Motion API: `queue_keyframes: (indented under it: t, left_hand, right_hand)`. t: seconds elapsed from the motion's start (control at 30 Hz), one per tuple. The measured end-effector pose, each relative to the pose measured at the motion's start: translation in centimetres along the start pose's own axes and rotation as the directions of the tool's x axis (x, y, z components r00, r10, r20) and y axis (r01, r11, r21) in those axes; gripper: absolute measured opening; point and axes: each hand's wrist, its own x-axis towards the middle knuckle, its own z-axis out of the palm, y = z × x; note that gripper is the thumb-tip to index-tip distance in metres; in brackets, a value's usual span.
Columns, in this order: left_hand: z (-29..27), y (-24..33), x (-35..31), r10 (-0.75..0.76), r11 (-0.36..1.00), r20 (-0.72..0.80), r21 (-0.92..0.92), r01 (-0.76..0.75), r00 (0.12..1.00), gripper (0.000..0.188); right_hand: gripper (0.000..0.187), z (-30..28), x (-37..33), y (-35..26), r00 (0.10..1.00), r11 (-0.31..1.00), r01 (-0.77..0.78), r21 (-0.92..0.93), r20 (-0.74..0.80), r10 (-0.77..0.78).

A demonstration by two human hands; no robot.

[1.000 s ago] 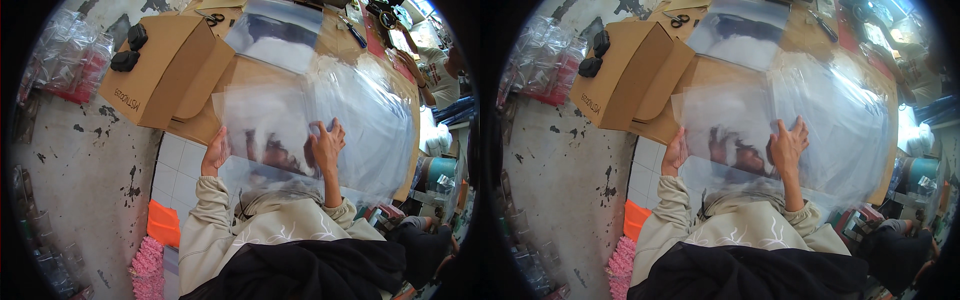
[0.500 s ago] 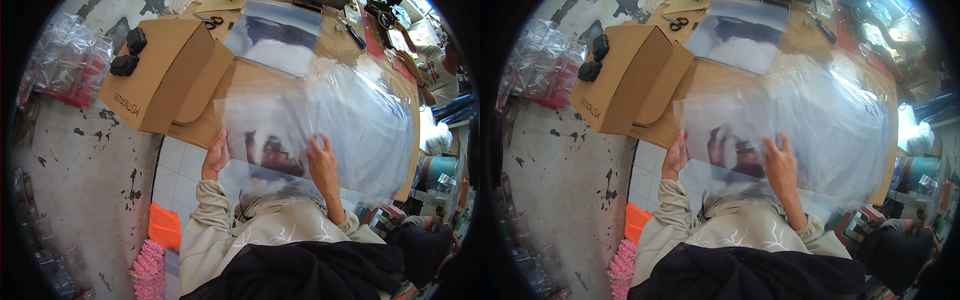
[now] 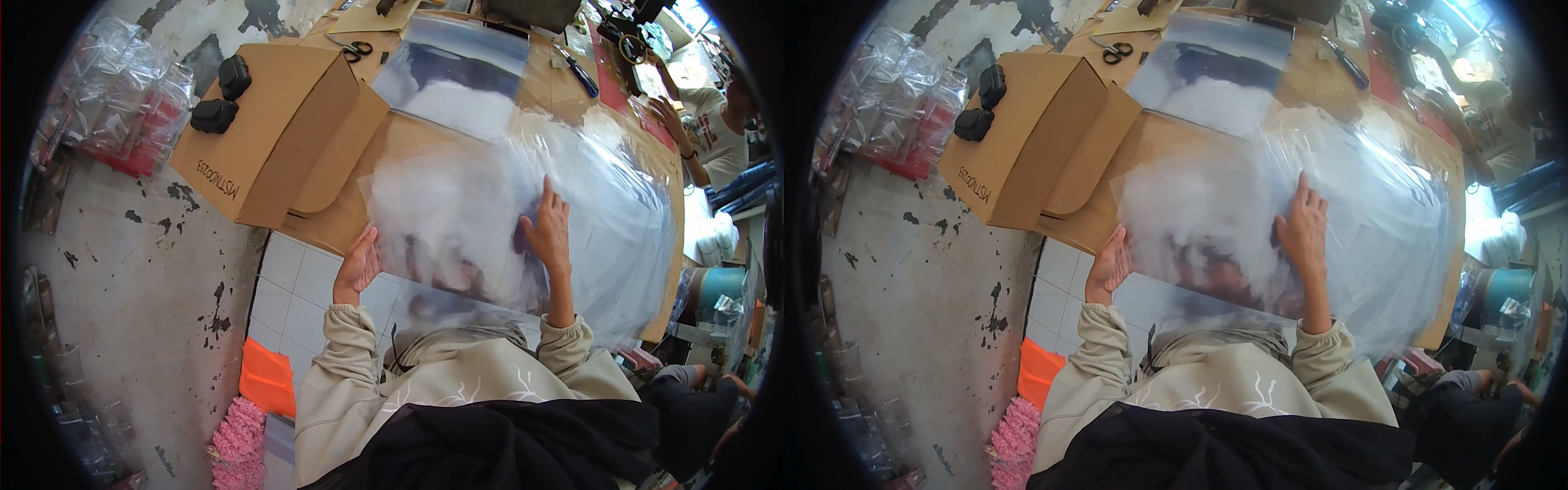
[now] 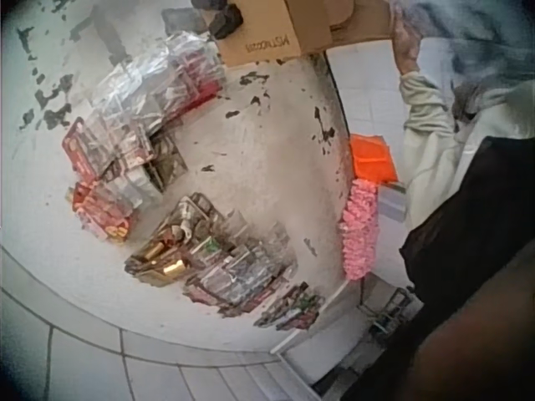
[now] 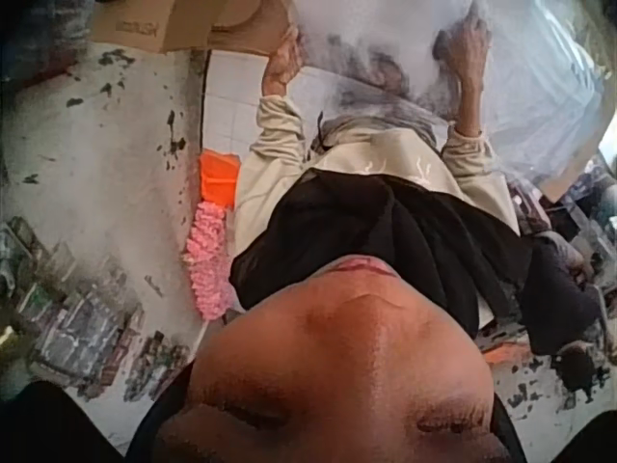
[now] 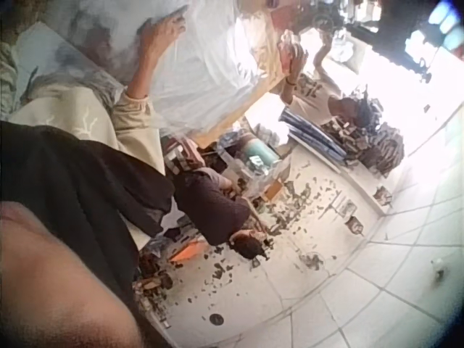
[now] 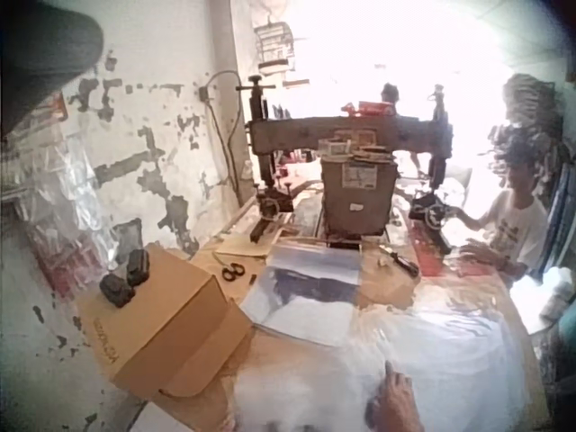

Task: The person picks up a stack of clear plastic sleeves from the workbench, then separates, flips through, and aligns them by hand on the table.

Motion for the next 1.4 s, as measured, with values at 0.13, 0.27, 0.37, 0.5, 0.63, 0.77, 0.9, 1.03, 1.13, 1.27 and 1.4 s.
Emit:
queue_keyframes:
  t: [0.13,0.27,0.37,0.5,0.63,0.77,0.9,1.03,1.13,1.27,1.4]
  left_hand:
    - [-1.1,0.3,-0.3,-0.068,0.998,-0.02,0.001,0.068,0.997,0.039]
    - [-2.1,0.0,0.6,-0.016,0.991,0.269,-0.122,0.05,0.963,0.032]
    - [-0.9,0.3,-0.1,0.013,0.992,0.289,-0.125,0.025,0.957,0.033]
    - [-1.1,-0.1,-0.7,0.0,0.998,-0.106,-0.055,-0.005,0.994,0.036]
    - [0.6,0.3,-0.3,0.052,0.997,0.07,-0.065,-0.047,0.996,0.038]
    - [-0.5,0.7,-0.3,-0.007,0.999,0.087,-0.043,0.011,0.996,0.042]
    - [0.5,1.3,-0.8,0.012,0.999,0.123,-0.047,-0.006,0.992,0.039]
    - [-1.2,0.7,-0.2,-0.062,0.996,0.127,-0.059,0.07,0.99,0.038]
    - [-1.4,0.3,0.1,-0.063,0.993,0.123,-0.091,0.074,0.99,0.038]
    - [-1.1,0.4,0.1,-0.042,0.996,0.139,-0.07,0.052,0.989,0.043]
    - [0.1,1.1,-1.0,-0.059,0.995,0.219,-0.068,0.076,0.974,0.052]
  right_hand:
    - [0.06,-2.2,1.2,-0.8,0.77,0.672,-0.606,0.426,0.528,0.359]
    - [0.039,-3.5,-2.0,-3.7,0.95,0.958,-0.091,0.272,0.311,0.001]
    - [0.027,-8.6,-2.2,-6.9,0.918,0.839,-0.146,0.524,0.388,-0.083]
    - [0.015,-11.7,-1.5,-5.5,0.696,-0.092,-0.717,0.691,0.7,-0.16]
    - [0.01,-2.2,-4.6,-1.6,0.865,0.432,-0.5,0.75,0.456,0.209]
    - [0.013,-2.6,-3.2,-3.0,0.897,0.611,-0.432,0.663,0.386,0.216]
    - [0.022,-2.4,-2.7,-2.6,0.658,0.035,-0.746,0.665,0.728,0.193]
    - [0.031,-3.2,-4.3,-5.8,0.804,0.29,-0.593,0.751,0.57,0.169]
    - [0.033,-4.3,-4.3,-7.9,0.97,0.738,-0.232,0.634,0.209,0.126]
    - [0.035,-7.3,-3.3,-6.7,0.873,0.56,-0.458,0.69,0.468,0.137]
    - [0.035,-13.9,-2.2,-3.0,0.821,-0.048,-0.555,0.83,0.557,0.123]
